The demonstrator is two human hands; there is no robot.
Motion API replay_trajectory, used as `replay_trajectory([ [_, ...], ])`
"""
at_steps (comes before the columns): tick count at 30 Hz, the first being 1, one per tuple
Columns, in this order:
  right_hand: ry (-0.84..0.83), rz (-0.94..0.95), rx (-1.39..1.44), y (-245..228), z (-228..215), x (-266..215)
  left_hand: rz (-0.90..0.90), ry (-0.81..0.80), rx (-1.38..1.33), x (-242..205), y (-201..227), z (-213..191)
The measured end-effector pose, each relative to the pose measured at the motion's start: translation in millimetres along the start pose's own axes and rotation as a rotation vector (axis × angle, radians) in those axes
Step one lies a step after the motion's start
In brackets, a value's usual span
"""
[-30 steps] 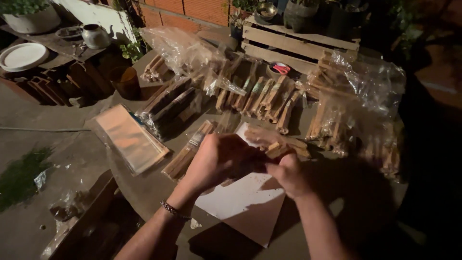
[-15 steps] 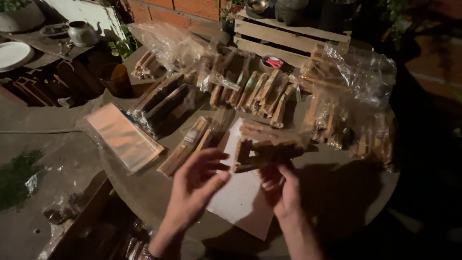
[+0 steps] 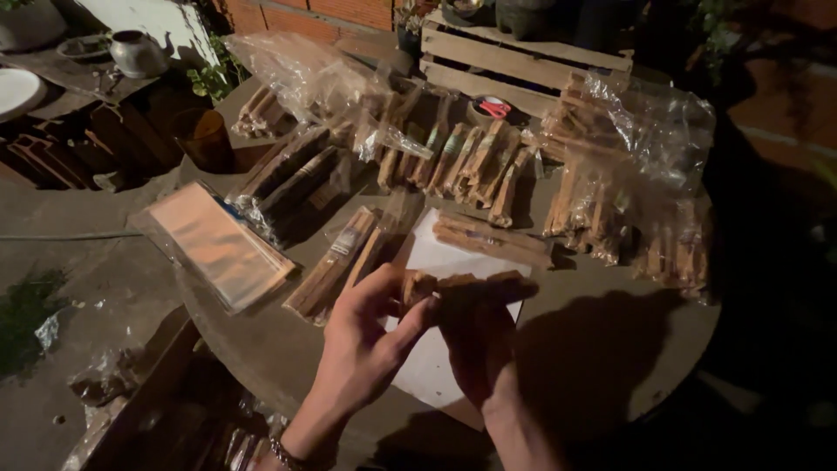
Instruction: The person organizes and packs wood strips into plastic sleeves at a workshop table.
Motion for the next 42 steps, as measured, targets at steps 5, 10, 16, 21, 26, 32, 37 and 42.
replay_trajectory([
  [5, -0.07, -0.1, 0.029, -10, 10, -2, -0.014, -0.004, 0.044, 6, 7, 3],
  [10, -0.03, -0.115, 0.082, -11, 0, 0, -0.003, 0.003, 0.098, 13, 2, 4],
  [16, -0.12, -0.143, 0.079, -22, 12, -7, -0.186, 0.022, 0.046, 12, -6, 6],
  [21, -0.221, -0.178, 0.076, -30, 21, -9, -0.092, -0.013, -0.284, 18, -20, 1],
  [26, 0.145, 0.08, 0.078, -19, -19, -9, -0.124, 0.022, -0.393, 20, -34, -2],
  [32, 0.029, 0.001, -0.022, -25, -13, -8, -0.151, 0.072, -0.383, 20, -44, -4],
  [37, -0.1, -0.079, 0.167, -35, -1, -8, -0.085, 0.101, -0.412, 16, -51, -5],
  [42, -0.16, -0.016, 0.246, -30, 10, -16, 0.043, 0.042, -0.591, 14, -59, 1],
])
Point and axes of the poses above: each hand's wrist, its own x-axis towards the middle knuckle, its own z-axis out of the palm, y = z × x, the point moved 5 cm from there along x, towards the middle knuckle, and after that the axes turned 13 degrees about -x, right-handed, at the moved point
